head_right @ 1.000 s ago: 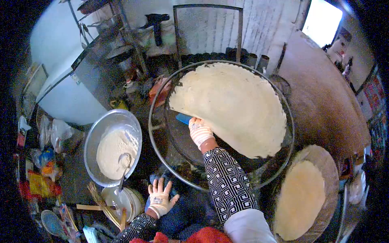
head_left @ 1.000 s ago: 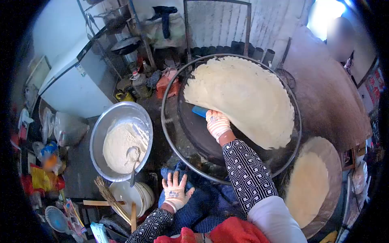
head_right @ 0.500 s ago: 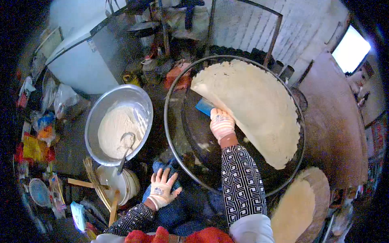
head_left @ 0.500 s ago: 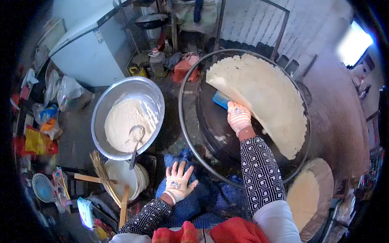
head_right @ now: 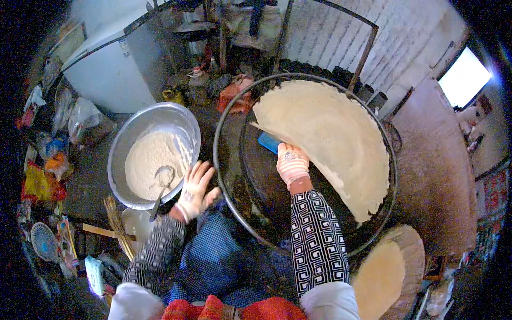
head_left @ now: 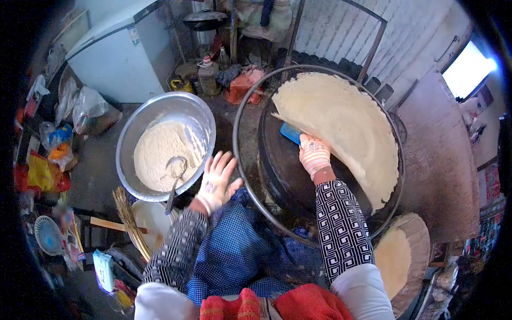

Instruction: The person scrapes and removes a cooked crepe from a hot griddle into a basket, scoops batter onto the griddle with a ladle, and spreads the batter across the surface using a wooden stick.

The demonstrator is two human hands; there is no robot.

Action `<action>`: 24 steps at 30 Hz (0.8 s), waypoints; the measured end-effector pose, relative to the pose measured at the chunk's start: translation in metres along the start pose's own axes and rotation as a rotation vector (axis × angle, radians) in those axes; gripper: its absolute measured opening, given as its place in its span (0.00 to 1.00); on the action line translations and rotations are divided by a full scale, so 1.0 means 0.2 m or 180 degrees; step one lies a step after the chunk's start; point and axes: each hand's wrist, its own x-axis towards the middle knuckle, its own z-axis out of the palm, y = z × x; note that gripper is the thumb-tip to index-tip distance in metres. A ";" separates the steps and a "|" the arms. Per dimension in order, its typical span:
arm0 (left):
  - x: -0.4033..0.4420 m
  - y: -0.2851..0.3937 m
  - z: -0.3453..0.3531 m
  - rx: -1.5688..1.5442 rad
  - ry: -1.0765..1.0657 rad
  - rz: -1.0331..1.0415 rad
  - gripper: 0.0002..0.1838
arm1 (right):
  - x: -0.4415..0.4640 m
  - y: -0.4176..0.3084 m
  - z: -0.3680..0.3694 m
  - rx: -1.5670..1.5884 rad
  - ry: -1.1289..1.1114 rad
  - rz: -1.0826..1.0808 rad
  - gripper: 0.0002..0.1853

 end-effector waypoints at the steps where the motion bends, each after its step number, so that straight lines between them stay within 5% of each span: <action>1: 0.09 -0.01 -0.05 0.0273 -0.0263 0.0338 0.33 | -0.01 0.00 -0.01 0.0021 -0.0007 -0.0029 0.12; 3: 0.17 -0.03 0.02 0.0469 -0.0641 0.1327 0.35 | -0.01 0.02 0.04 0.0063 0.0057 -0.0019 0.14; 5: 0.19 0.25 0.00 0.0766 -0.2208 0.1388 0.31 | 0.03 0.07 0.19 0.0154 0.0401 -0.0023 0.13; 7: 0.05 0.52 0.07 0.0306 -0.1871 0.1286 0.29 | 0.08 0.11 0.41 0.0315 0.1048 -0.0064 0.12; 9: 0.02 0.95 0.02 0.0164 -0.2291 0.0699 0.28 | 0.04 0.08 0.29 0.0296 0.0529 0.0264 0.13; 10: -0.04 1.14 0.04 0.0024 -0.2023 0.0657 0.23 | 0.03 0.06 0.22 0.0131 0.0482 0.0292 0.13; 11: -0.07 1.29 0.06 -0.0248 -0.2516 0.0600 0.15 | 0.02 0.07 0.19 -0.0047 0.0426 0.0332 0.13; 12: -0.28 1.31 0.28 -0.1168 -0.1938 0.0700 0.14 | 0.01 0.07 0.23 -0.0296 0.0798 0.0262 0.14; 14: -0.69 1.36 0.71 -0.2837 -0.0886 0.1363 0.17 | 0.02 0.08 0.12 -0.0098 0.0052 0.0408 0.17; 15: -0.58 1.25 0.30 -0.1316 -0.0932 0.2043 0.19 | 0.04 0.08 0.07 0.0029 -0.0302 0.0476 0.18; 17: -0.37 1.03 -0.13 -0.1032 -0.2359 0.0856 0.24 | 0.03 0.09 0.12 0.0139 0.0078 0.0529 0.15; 19: -0.53 0.80 -0.09 0.0104 -0.1817 -0.0178 0.33 | 0.02 0.11 0.12 -0.0088 0.0179 0.0592 0.13; 24: -0.74 0.60 0.03 0.0384 -0.1779 -0.0397 0.39 | 0.05 0.16 0.23 -0.0211 0.0535 0.0731 0.13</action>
